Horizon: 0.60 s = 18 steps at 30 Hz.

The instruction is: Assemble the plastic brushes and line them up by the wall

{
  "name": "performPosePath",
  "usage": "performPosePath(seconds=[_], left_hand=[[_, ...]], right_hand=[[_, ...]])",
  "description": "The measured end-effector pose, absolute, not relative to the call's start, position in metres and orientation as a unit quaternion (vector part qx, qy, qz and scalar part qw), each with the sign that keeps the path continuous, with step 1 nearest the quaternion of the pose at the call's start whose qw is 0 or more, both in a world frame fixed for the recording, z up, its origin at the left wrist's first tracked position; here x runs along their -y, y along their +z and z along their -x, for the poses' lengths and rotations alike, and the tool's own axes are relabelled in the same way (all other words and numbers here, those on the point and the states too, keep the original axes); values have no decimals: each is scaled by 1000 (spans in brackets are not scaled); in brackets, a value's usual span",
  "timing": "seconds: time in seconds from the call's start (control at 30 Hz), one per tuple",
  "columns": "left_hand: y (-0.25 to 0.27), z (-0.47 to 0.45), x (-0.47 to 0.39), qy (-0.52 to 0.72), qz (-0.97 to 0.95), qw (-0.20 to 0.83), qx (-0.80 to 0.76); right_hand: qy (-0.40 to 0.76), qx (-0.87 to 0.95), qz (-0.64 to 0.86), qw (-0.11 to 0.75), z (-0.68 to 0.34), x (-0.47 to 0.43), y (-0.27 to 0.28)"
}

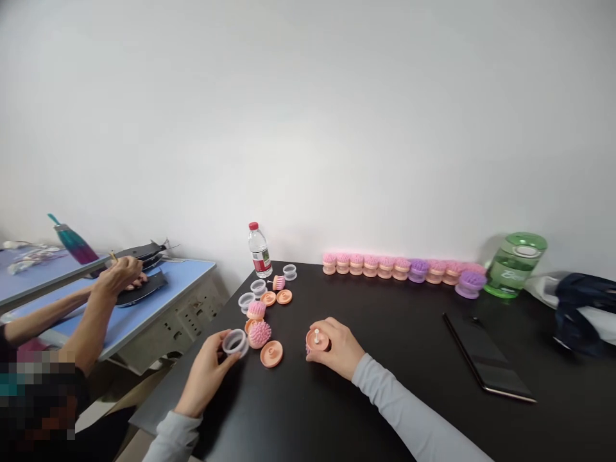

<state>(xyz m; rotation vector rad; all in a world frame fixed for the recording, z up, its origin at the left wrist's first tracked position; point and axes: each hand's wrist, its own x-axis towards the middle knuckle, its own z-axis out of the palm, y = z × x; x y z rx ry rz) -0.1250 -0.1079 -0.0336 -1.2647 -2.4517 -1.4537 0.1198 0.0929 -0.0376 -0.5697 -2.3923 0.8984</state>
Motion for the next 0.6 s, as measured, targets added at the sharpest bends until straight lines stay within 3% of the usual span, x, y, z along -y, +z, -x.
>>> performPosePath(seconds=[0.2, 0.33, 0.6], left_hand=[[-11, 97, 99, -542, 402, -1, 738], [7, 49, 57, -564, 512, -181, 622], [-6, -14, -40, -526, 587, -347, 508]], right_hand=[[367, 829, 305, 293, -178, -89, -39], [387, 799, 333, 319, -196, -89, -38], [370, 744, 340, 441, -214, -109, -32]])
